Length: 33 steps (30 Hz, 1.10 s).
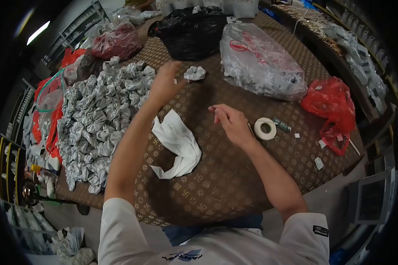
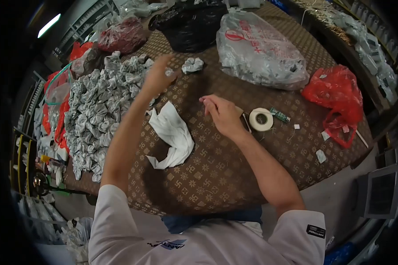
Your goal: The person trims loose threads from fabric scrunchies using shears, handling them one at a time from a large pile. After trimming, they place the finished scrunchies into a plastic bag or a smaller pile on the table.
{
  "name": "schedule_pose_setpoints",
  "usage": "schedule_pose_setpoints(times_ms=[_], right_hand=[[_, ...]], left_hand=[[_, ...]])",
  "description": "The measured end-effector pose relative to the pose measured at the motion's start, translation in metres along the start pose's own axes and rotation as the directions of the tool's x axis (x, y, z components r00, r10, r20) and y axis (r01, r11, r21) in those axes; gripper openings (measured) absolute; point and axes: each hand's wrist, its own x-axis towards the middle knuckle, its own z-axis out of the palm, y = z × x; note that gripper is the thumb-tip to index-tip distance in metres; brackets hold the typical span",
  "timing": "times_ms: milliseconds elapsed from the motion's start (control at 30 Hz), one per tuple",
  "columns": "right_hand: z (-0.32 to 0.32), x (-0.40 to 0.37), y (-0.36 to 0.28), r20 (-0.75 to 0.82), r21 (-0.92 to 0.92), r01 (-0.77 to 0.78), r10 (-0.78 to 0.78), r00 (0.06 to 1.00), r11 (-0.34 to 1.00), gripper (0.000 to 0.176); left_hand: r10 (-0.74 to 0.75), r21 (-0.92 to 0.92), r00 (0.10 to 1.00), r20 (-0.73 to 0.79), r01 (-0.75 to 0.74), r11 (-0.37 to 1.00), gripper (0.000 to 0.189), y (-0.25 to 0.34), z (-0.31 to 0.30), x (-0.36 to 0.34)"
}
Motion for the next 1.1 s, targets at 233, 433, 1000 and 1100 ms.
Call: schedule_pose_setpoints(times_ms=[233, 433, 1000, 1100], right_hand=[[-0.008, 0.000, -0.007, 0.048, -0.170, 0.069, -0.062, 0.997, 0.983, 0.030], [0.018, -0.007, 0.006, 0.087, -0.133, -0.059, 0.071, 0.994, 0.989, 0.026], [0.008, -0.001, 0.030, -0.027, -0.077, -0.215, 0.214, 0.977, 0.974, 0.021], [0.017, -0.006, 0.036, 0.032, -0.101, -0.127, 0.131, 0.991, 0.987, 0.021]], left_hand=[[-0.197, 0.199, 0.962, 0.188, 0.159, 0.967, 0.043, -0.055, 0.122, 0.032], [0.107, 0.608, 0.993, -0.044, -0.058, 0.792, 0.026, -0.111, -0.009, 0.060], [-0.234, 0.755, 0.953, 0.190, 0.010, 0.656, 0.027, -0.117, 0.017, 0.058], [0.276, 0.029, 0.911, 0.306, -0.299, 0.954, 0.047, -0.022, 0.080, 0.100]])
